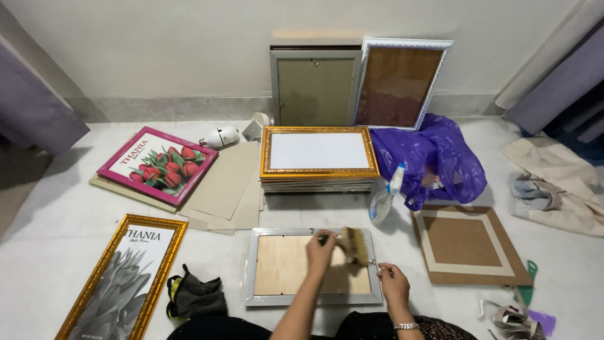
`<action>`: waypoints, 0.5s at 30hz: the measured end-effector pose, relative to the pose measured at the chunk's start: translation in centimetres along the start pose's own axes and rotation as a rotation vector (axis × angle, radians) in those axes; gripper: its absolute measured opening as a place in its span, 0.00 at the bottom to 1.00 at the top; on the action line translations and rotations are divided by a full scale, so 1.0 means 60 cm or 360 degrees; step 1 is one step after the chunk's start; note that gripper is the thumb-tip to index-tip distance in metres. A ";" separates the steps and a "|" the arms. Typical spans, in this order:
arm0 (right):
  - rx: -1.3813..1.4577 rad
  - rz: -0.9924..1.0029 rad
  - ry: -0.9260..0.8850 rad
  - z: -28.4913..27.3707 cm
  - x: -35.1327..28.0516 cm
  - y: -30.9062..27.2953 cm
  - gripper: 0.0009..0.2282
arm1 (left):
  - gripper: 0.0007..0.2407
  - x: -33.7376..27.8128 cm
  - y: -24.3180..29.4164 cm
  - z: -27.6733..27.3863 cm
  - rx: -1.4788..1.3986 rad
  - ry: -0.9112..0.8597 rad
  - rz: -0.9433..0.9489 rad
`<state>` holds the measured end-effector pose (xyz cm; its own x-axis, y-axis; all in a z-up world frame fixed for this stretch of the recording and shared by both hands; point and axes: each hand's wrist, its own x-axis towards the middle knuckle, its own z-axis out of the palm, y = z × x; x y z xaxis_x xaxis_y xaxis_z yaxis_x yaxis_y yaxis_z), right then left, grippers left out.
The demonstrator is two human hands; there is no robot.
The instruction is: Cleaning the glass of a picture frame with spray and a cloth, then placing a wooden backing board into the frame.
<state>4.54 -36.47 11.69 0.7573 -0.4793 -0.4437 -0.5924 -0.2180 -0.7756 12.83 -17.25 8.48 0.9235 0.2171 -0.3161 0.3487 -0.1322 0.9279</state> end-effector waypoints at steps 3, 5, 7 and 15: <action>-0.0050 0.0039 -0.0012 0.010 -0.002 -0.009 0.11 | 0.10 0.040 -0.056 -0.115 0.0001 0.0141 -0.0055; -0.0078 -0.0003 -0.0020 0.016 0.005 -0.002 0.11 | 0.11 0.023 -0.054 -0.231 0.0154 0.0368 -0.0003; -0.0095 -0.0048 -0.0022 0.021 0.013 0.000 0.11 | 0.13 -0.019 -0.005 -0.320 0.0312 0.0589 0.0057; -0.0222 -0.0091 -0.0013 0.018 0.005 -0.001 0.11 | 0.09 -0.085 0.110 -0.347 0.0295 0.0392 -0.0005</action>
<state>5.06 -35.68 11.11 0.7926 -0.4561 -0.4046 -0.5804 -0.3609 -0.7300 7.08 0.90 20.34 0.8640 0.4425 -0.2404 0.3955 -0.3006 0.8679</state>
